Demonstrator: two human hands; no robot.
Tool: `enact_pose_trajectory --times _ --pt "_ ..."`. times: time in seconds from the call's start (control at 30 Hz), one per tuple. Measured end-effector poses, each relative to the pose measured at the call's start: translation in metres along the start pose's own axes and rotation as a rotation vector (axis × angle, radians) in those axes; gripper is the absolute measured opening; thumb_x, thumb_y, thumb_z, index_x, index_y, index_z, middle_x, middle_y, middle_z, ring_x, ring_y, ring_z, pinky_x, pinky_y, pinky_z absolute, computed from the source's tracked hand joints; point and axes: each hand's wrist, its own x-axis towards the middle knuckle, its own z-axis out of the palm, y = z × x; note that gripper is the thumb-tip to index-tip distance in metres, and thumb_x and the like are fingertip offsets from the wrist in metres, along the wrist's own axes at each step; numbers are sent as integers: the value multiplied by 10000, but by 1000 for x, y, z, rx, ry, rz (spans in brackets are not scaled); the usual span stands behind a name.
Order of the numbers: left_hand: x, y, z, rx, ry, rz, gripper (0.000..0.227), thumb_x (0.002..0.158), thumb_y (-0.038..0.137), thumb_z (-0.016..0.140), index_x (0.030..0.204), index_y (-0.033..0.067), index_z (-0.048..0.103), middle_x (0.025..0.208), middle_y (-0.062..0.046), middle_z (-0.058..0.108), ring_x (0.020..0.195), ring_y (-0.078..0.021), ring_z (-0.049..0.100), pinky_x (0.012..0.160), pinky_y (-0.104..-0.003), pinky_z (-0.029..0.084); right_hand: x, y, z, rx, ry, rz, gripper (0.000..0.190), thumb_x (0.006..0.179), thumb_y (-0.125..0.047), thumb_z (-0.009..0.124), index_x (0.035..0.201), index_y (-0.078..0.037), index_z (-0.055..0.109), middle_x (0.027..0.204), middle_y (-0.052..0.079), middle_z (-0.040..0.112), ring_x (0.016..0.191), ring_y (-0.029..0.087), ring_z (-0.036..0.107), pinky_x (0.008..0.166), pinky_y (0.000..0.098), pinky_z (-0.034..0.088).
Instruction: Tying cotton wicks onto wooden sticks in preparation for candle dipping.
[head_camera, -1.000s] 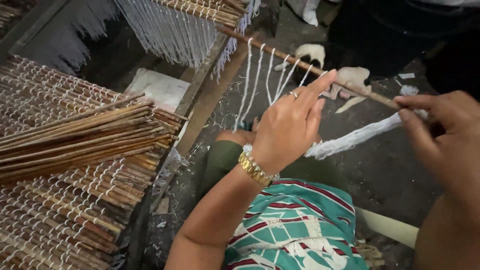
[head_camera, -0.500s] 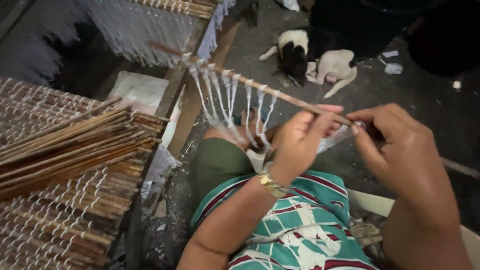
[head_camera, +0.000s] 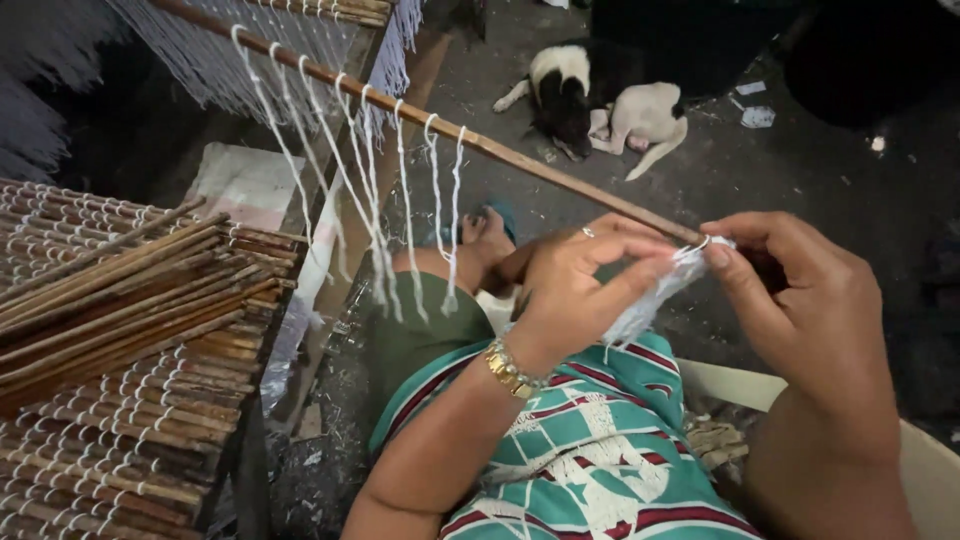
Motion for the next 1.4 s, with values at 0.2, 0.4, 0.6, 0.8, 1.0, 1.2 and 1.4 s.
enact_pose_trajectory --times 0.2,0.4,0.6,0.8,1.0,1.2,1.4 --pt "1 5 -5 -75 66 -128 291 1097 310 461 1130 98 658 956 13 687 618 -53 498 599 -243 447 -1 -5 1 67 60 43 159 1079 -119 658 1181 -69 770 851 30 645 682 122 522 621 289 382" --pt "0 -6 5 226 28 71 304 1053 308 523 1053 112 756 1018 -26 778 1023 -196 732 988 -408 478 2 -9 4 39 -5 42 215 1093 -205 637 1235 -75 733 825 35 626 628 140 516 569 327 379" --pt "-2 7 2 -7 136 -353 370 992 485 494 803 176 566 619 65 523 488 -67 454 459 -272 365 3 -7 6 40 -3 12 197 1093 -158 652 1240 -54 731 834 41 639 640 138 539 567 313 389" --pt "-5 -7 7 321 -64 35 270 1058 367 518 1102 214 736 1036 38 777 1056 -207 707 939 -386 431 0 -6 4 110 -69 92 336 1145 -256 438 1284 -75 685 790 36 627 580 150 504 546 348 357" --pt "1 6 -4 254 84 -28 365 1067 345 434 908 81 628 750 -58 562 692 -198 558 616 -369 420 -2 -7 3 49 -53 57 227 1084 -165 593 1264 -78 701 830 20 634 604 133 525 547 316 364" --pt "3 14 -1 96 64 41 320 1038 250 541 763 88 550 698 5 526 665 -128 487 691 -318 416 -3 -4 14 60 -18 73 210 1058 -135 556 1176 -72 717 921 27 691 645 148 542 603 339 396" --pt "-5 1 -4 31 139 -304 277 1047 350 500 1060 156 698 996 -14 737 930 -173 713 827 -332 547 -6 6 21 -104 97 34 140 1054 -266 783 1061 -136 732 809 -18 631 691 119 561 632 310 397"
